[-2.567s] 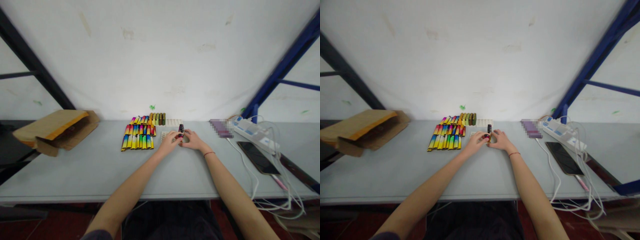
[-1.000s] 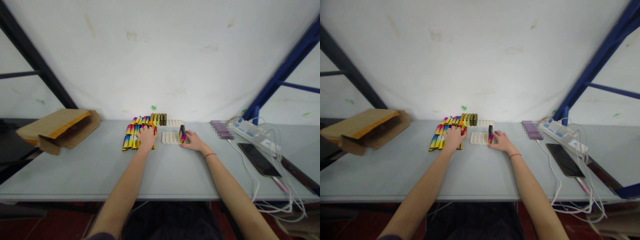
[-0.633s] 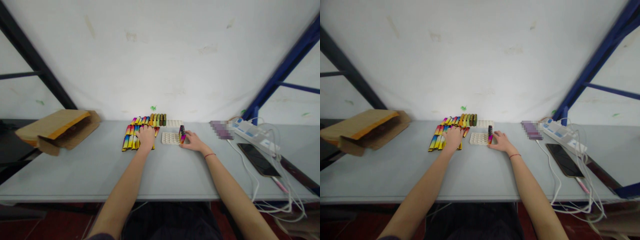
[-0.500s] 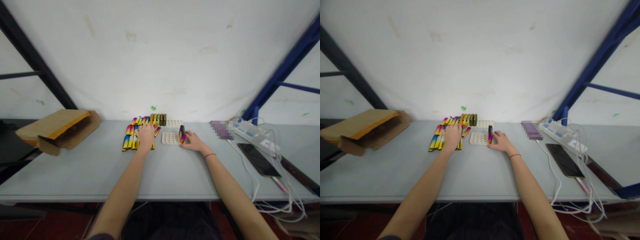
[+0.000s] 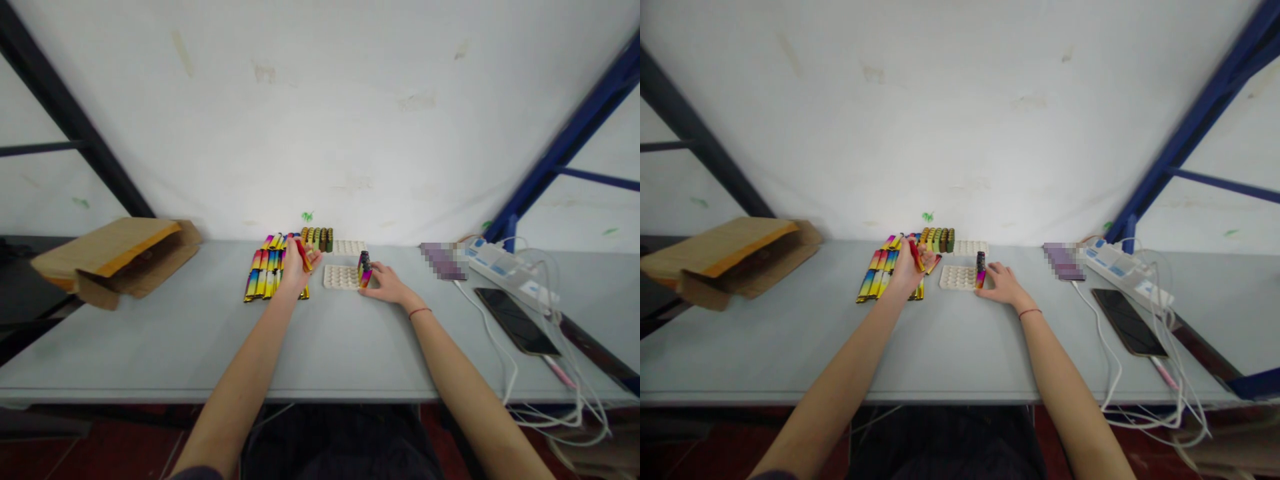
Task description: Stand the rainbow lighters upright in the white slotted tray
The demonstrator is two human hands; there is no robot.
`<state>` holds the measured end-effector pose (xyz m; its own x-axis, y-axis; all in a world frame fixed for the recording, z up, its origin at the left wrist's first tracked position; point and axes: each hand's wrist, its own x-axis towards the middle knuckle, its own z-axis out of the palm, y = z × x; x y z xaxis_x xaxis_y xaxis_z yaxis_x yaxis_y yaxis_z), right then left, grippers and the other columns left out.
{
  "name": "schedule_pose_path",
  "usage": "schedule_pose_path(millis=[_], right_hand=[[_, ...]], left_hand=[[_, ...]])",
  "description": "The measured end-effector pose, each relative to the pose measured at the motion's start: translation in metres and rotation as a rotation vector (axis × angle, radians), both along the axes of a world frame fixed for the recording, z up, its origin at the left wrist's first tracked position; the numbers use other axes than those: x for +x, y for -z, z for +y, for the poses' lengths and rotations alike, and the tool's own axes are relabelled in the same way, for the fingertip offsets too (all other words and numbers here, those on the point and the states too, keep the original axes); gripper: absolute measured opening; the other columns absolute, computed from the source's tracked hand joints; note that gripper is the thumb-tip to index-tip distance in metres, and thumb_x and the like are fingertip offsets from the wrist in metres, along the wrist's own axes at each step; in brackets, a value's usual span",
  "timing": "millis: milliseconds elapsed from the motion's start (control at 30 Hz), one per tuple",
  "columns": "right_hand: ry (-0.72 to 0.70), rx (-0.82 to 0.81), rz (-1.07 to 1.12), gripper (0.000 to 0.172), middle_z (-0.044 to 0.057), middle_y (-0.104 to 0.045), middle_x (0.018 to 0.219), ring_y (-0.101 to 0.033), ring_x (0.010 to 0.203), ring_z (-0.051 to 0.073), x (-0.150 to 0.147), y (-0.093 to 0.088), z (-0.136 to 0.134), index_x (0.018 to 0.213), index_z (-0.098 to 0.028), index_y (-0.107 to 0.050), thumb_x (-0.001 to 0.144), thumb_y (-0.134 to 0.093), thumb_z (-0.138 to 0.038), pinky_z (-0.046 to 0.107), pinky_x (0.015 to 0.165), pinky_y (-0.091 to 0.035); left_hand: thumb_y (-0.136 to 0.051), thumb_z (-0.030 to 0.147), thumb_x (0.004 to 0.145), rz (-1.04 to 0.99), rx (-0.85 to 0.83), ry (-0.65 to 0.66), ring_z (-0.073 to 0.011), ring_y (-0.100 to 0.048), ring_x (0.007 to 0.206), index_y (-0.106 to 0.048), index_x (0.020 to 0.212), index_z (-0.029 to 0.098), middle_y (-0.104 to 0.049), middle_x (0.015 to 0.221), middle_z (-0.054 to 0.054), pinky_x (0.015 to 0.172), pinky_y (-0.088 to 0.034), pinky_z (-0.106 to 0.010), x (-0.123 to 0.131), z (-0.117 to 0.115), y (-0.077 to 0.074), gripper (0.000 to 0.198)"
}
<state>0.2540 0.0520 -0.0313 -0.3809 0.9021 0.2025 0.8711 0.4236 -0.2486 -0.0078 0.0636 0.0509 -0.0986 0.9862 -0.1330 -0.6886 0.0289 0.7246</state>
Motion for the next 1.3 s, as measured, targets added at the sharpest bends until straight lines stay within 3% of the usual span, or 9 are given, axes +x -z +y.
schedule_pose_path(millis=[133, 233, 333, 400, 467, 567, 667, 1000, 1300], right_hand=[[-0.007, 0.008, 0.006, 0.069, 0.020, -0.052, 0.141, -0.048, 0.131, 0.035, 0.001, 0.002, 0.001, 0.134, -0.016, -0.059, 0.083, -0.066, -0.063, 0.050, 0.111, -0.036], [-0.005, 0.004, 0.008, 0.070, 0.020, -0.052, 0.140, -0.049, 0.130, 0.036, 0.000, 0.001, 0.001, 0.134, -0.016, -0.059, 0.083, -0.066, -0.063, 0.050, 0.110, -0.036], [-0.005, -0.001, 0.005, 0.069, 0.020, -0.053, 0.139, -0.049, 0.129, 0.036, 0.000, 0.001, 0.000, 0.132, -0.015, -0.061, 0.083, -0.066, -0.063, 0.051, 0.110, -0.037], [-0.002, 0.001, 0.002, 0.069, 0.020, -0.053, 0.139, -0.049, 0.129, 0.036, 0.000, 0.001, 0.001, 0.131, -0.015, -0.061, 0.082, -0.066, -0.063, 0.052, 0.110, -0.037], [0.001, 0.002, 0.001, 0.070, 0.020, -0.053, 0.139, -0.049, 0.130, 0.036, 0.000, 0.002, 0.001, 0.132, -0.015, -0.060, 0.082, -0.066, -0.063, 0.053, 0.110, -0.036], [-0.001, 0.000, 0.003, 0.072, 0.021, -0.052, 0.141, -0.048, 0.131, 0.036, 0.000, 0.002, 0.001, 0.135, -0.015, -0.058, 0.083, -0.065, -0.063, 0.053, 0.111, -0.035], [-0.002, -0.008, 0.002, 0.073, 0.021, -0.051, 0.142, -0.047, 0.132, 0.036, 0.001, 0.001, 0.001, 0.136, -0.015, -0.057, 0.083, -0.065, -0.064, 0.053, 0.112, -0.035], [0.001, -0.015, 0.002, 0.071, 0.022, -0.050, 0.143, -0.047, 0.133, 0.037, 0.001, 0.001, 0.000, 0.136, -0.014, -0.057, 0.083, -0.065, -0.062, 0.054, 0.112, -0.035], [-0.004, -0.019, -0.005, 0.072, 0.021, -0.051, 0.144, -0.047, 0.133, 0.036, 0.000, -0.001, -0.001, 0.137, -0.013, -0.057, 0.084, -0.065, -0.060, 0.051, 0.112, -0.035]], left_hand=[[-0.053, 0.055, 0.094, -0.050, -0.020, 0.156, -0.0046, -0.031, 0.032, -0.048, 0.084, 0.023, -0.036, 0.049, 0.011, 0.035, -0.020, -0.015, 0.003, -0.003, -0.003, 0.034], [-0.049, 0.045, 0.097, -0.040, -0.035, 0.233, -0.0062, -0.036, 0.036, -0.049, 0.082, 0.021, -0.041, 0.051, 0.008, 0.036, -0.025, -0.017, 0.007, -0.003, 0.000, 0.029], [-0.051, 0.040, 0.097, 0.009, 0.000, 0.194, -0.0083, -0.050, 0.045, -0.052, 0.089, 0.021, -0.053, 0.060, 0.005, 0.044, -0.039, -0.018, 0.011, -0.005, 0.003, 0.021], [-0.054, 0.045, 0.095, 0.062, 0.041, 0.170, -0.0087, -0.052, 0.046, -0.052, 0.095, 0.023, -0.055, 0.062, 0.006, 0.046, -0.042, -0.019, 0.013, -0.007, 0.006, 0.023], [-0.055, 0.055, 0.092, 0.109, 0.049, 0.190, -0.0074, -0.044, 0.039, -0.053, 0.092, 0.023, -0.049, 0.055, 0.008, 0.043, -0.037, -0.018, 0.015, -0.009, 0.007, 0.032], [-0.048, 0.070, 0.088, 0.152, -0.007, 0.243, -0.0053, -0.027, 0.032, -0.051, 0.074, 0.020, -0.033, 0.044, 0.010, 0.036, -0.026, -0.018, 0.016, -0.011, 0.007, 0.053], [-0.043, 0.076, 0.085, 0.165, -0.050, 0.255, -0.0052, -0.022, 0.030, -0.042, 0.060, 0.021, -0.026, 0.039, 0.009, 0.033, -0.019, -0.018, 0.018, -0.012, 0.009, 0.061], [-0.041, 0.046, 0.094, 0.153, -0.046, 0.169, -0.0050, -0.016, 0.029, -0.035, 0.054, 0.022, -0.019, 0.036, 0.008, 0.034, -0.009, -0.019, 0.021, -0.015, 0.011, 0.047], [-0.041, 0.046, 0.093, 0.136, -0.037, 0.103, -0.0050, -0.014, 0.031, -0.035, 0.056, 0.022, -0.020, 0.038, 0.008, 0.034, -0.009, -0.019, 0.023, -0.015, 0.012, 0.046]])
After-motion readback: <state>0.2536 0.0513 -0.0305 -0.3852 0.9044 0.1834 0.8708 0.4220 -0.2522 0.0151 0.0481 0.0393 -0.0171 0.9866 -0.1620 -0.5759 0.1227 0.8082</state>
